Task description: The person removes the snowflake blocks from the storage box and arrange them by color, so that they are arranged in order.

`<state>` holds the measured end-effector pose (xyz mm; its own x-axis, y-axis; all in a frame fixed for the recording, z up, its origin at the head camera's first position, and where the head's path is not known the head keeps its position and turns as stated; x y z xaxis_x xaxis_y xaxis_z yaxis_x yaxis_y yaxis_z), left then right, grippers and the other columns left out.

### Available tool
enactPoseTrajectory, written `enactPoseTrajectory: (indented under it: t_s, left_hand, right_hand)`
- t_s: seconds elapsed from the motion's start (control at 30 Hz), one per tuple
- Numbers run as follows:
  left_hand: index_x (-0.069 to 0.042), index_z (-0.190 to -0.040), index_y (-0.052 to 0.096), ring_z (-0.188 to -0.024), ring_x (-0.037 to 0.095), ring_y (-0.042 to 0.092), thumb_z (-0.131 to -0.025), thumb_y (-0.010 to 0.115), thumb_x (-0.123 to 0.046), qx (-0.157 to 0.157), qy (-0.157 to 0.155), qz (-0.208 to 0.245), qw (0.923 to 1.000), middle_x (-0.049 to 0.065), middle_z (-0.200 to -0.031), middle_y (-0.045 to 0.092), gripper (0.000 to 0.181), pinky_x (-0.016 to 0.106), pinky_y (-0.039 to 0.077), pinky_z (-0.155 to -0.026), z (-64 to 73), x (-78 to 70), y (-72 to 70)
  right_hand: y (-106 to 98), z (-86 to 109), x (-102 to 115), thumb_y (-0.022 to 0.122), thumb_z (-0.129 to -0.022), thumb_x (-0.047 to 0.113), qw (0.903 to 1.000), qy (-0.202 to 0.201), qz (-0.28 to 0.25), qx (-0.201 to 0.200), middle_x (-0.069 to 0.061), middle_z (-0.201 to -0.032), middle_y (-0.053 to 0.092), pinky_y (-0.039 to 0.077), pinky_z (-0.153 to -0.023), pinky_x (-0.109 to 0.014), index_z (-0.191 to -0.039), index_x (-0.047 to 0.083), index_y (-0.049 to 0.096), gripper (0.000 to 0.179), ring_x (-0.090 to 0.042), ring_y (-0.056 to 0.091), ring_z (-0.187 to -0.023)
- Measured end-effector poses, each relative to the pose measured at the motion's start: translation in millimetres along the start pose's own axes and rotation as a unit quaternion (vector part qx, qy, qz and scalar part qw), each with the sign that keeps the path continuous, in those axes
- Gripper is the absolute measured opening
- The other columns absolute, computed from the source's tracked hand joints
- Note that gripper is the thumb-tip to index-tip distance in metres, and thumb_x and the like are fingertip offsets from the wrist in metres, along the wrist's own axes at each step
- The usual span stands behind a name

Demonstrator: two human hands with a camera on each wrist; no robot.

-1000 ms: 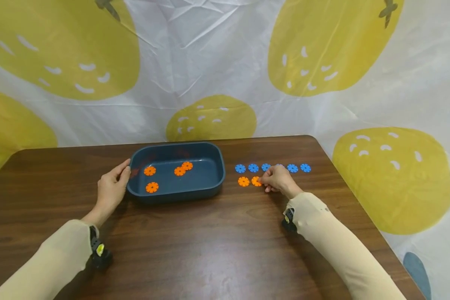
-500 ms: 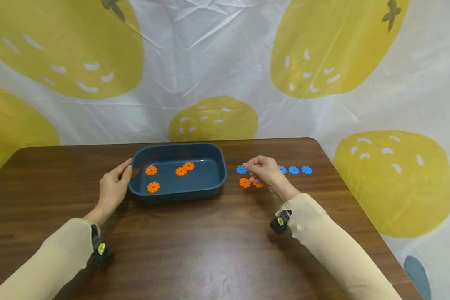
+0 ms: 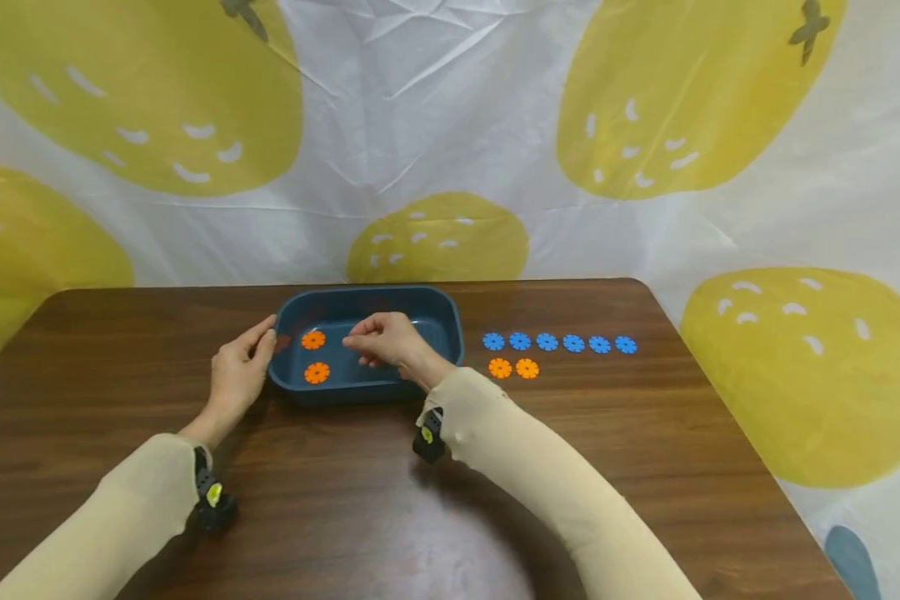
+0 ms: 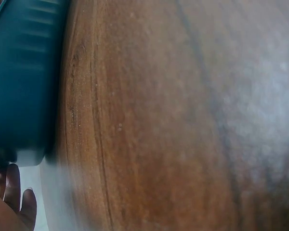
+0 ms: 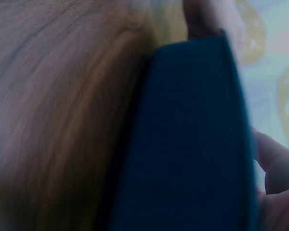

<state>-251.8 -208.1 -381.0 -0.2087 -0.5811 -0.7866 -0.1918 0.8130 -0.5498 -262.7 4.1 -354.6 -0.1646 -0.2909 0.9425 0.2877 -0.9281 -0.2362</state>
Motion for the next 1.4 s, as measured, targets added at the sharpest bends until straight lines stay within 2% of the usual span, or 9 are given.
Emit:
enactPoseTrajectory:
  t_s: [0.1, 0.27, 0.4, 0.53, 0.83, 1.07, 1.27, 1.4]
  left_hand:
    - [-0.004, -0.135, 0.051, -0.099, 0.034, 0.064, -0.099, 0.048, -0.023, 0.0, 0.0, 0.002, 1.0, 0.021, -0.107, 0.067, 0.04, 0.0, 0.035, -0.062, -1.2, 0.8, 0.9]
    - [-0.004, -0.133, 0.054, -0.097, 0.033, 0.065, -0.098, 0.05, -0.021, -0.012, 0.008, -0.005, 0.9999, 0.021, -0.104, 0.068, 0.039, 0.003, 0.034, -0.062, -2.8, 1.7, 0.4]
    - [-0.005, -0.132, 0.055, -0.093, 0.033, 0.065, -0.098, 0.049, -0.022, -0.013, 0.01, -0.008, 0.9998, 0.021, -0.103, 0.068, 0.038, 0.007, 0.036, -0.059, -2.4, 3.0, -0.9]
    - [-0.005, -0.132, 0.055, -0.094, 0.033, 0.065, -0.099, 0.049, -0.023, -0.013, 0.009, -0.006, 0.9999, 0.021, -0.104, 0.068, 0.039, 0.005, 0.036, -0.06, -2.5, 2.6, -1.1]
    - [-0.004, -0.131, 0.056, -0.093, 0.033, 0.066, -0.098, 0.049, -0.023, -0.02, 0.013, -0.008, 0.9997, 0.02, -0.104, 0.068, 0.038, 0.005, 0.035, -0.059, -2.6, 2.3, -1.8]
    - [-0.006, -0.131, 0.057, -0.094, 0.032, 0.065, -0.098, 0.05, -0.024, -0.024, 0.009, -0.016, 0.9995, 0.019, -0.106, 0.068, 0.038, 0.007, 0.035, -0.063, -1.9, 2.2, -1.8]
    - [-0.006, -0.13, 0.057, -0.096, 0.032, 0.064, -0.098, 0.051, -0.022, -0.026, 0.011, -0.019, 0.9994, 0.019, -0.107, 0.068, 0.037, 0.007, 0.034, -0.065, -1.5, 1.6, -2.1]
    - [-0.006, -0.131, 0.057, -0.089, 0.03, 0.064, -0.098, 0.05, -0.022, -0.026, 0.009, -0.022, 0.9994, 0.019, -0.107, 0.068, 0.037, 0.009, 0.035, -0.061, -1.1, 1.6, -2.1]
  right_hand:
    - [16, -10.3, -4, 0.068, -0.086, 0.01, 0.9996, 0.023, 0.011, 0.016, -0.021, -0.1, 0.067, 0.05, -0.059, -0.026, -0.099, -0.002, 0.066, 0.018, -0.01, 0.056, -0.057]
    - [35, -22.3, -5, 0.069, -0.085, 0.008, 0.9978, 0.03, 0.048, 0.035, -0.011, -0.083, 0.066, 0.047, -0.052, -0.02, -0.095, -0.004, 0.067, 0.016, -0.01, 0.054, -0.053]
    - [44, -28.2, -6, 0.07, -0.083, 0.005, 0.9954, 0.033, 0.081, 0.039, -0.003, -0.07, 0.061, 0.047, -0.051, -0.019, -0.091, -0.005, 0.067, 0.013, -0.01, 0.053, -0.052]
    - [47, -30.2, -7, 0.074, -0.079, 0.004, 0.9924, 0.043, 0.112, 0.028, 0.0, -0.063, 0.057, 0.045, -0.047, -0.019, -0.085, -0.001, 0.064, 0.013, -0.009, 0.052, -0.049]
    - [50, -34.4, -6, 0.078, -0.074, 0.005, 0.9817, 0.053, 0.18, 0.031, 0.0, -0.066, 0.055, 0.046, -0.049, -0.021, -0.077, 0.006, 0.056, 0.023, -0.011, 0.053, -0.048]
    - [52, -33.8, -5, 0.079, -0.075, 0.01, 0.9661, 0.065, 0.249, 0.021, -0.002, -0.075, 0.054, 0.046, -0.055, -0.025, -0.078, 0.009, 0.055, 0.024, -0.015, 0.056, -0.057]
    - [53, -33.5, -5, 0.078, -0.076, 0.013, 0.9576, 0.071, 0.279, 0.002, -0.001, -0.075, 0.056, 0.045, -0.054, -0.025, -0.077, 0.011, 0.058, 0.021, -0.013, 0.055, -0.055]
    - [53, -33.0, -5, 0.079, -0.076, 0.013, 0.9553, 0.072, 0.287, -0.006, -0.001, -0.073, 0.056, 0.044, -0.054, -0.024, -0.075, 0.011, 0.059, 0.02, -0.012, 0.054, -0.053]
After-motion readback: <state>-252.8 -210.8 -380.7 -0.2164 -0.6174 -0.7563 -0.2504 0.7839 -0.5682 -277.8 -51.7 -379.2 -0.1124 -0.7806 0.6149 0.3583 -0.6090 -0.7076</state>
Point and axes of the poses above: each hand's wrist, its own z-axis away from the middle knuckle, its own y-axis out of the palm, x = y × z, the point moved 4 cm from there along -z, towards the middle knuckle
